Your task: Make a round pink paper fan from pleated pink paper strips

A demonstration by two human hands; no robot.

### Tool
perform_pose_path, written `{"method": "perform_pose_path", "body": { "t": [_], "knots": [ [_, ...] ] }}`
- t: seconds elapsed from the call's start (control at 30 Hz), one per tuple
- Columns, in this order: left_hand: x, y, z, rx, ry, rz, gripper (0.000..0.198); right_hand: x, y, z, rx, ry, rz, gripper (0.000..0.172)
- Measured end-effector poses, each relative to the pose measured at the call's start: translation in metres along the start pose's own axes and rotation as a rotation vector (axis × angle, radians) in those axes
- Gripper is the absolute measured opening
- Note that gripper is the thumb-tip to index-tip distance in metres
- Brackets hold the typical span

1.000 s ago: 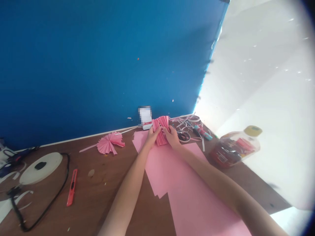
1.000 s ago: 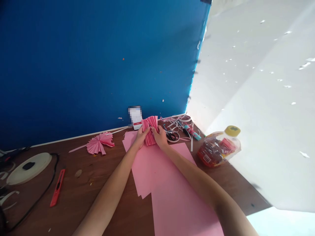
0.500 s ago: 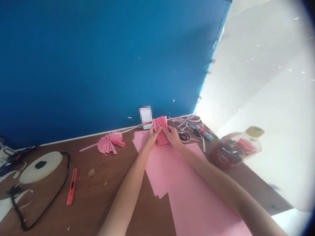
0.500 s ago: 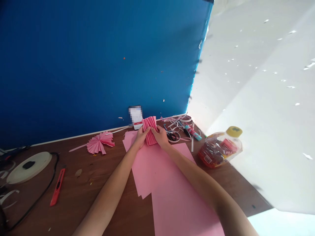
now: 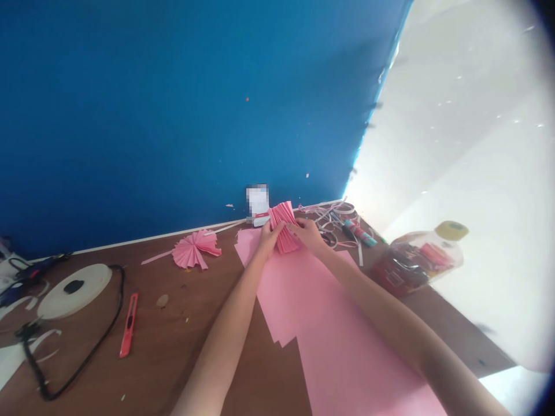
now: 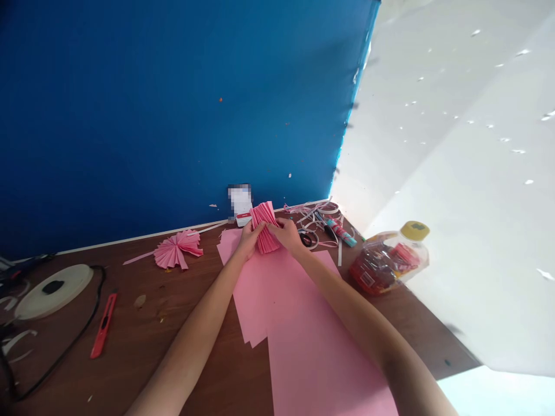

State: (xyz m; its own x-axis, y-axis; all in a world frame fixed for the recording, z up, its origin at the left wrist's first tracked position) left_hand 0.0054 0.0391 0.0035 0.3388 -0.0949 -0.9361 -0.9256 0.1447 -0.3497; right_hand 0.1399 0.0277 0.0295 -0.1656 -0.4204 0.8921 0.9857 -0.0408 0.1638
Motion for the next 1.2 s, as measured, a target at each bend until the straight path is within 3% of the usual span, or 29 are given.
{"method": "perform_pose_path", "body": {
  "t": [0.43,0.8,1.2],
  "knots": [
    [-0.0018,-0.0019,-0.0016,-0.044,0.014,-0.005,0.055,0.0016,-0.0066,-0.0046,0.017,-0.043,0.063,0.04],
    [0.0012,0.0012,0.0017,-0.009,-0.002,-0.015,0.054,-0.0007,-0.0076,-0.0032,0.054,-0.031,0.096,0.041],
    [0.0037,0.0036,0.0038,-0.035,0.017,-0.035,0.052,0.003,-0.0074,-0.0018,0.104,-0.043,0.076,0.036]
  ]
}}
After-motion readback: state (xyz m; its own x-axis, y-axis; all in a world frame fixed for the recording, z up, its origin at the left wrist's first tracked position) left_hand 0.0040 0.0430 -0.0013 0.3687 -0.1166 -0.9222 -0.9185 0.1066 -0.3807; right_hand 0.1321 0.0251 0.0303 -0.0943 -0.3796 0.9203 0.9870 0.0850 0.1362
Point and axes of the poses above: each hand's wrist, its own z-axis towards the middle knuckle, its own y-axis out of the back of the hand, x = y × z, the point moved 4 cm from there along z, towards the middle knuckle, and after that the axes turned 13 degrees about y, right-handed, at the moved point
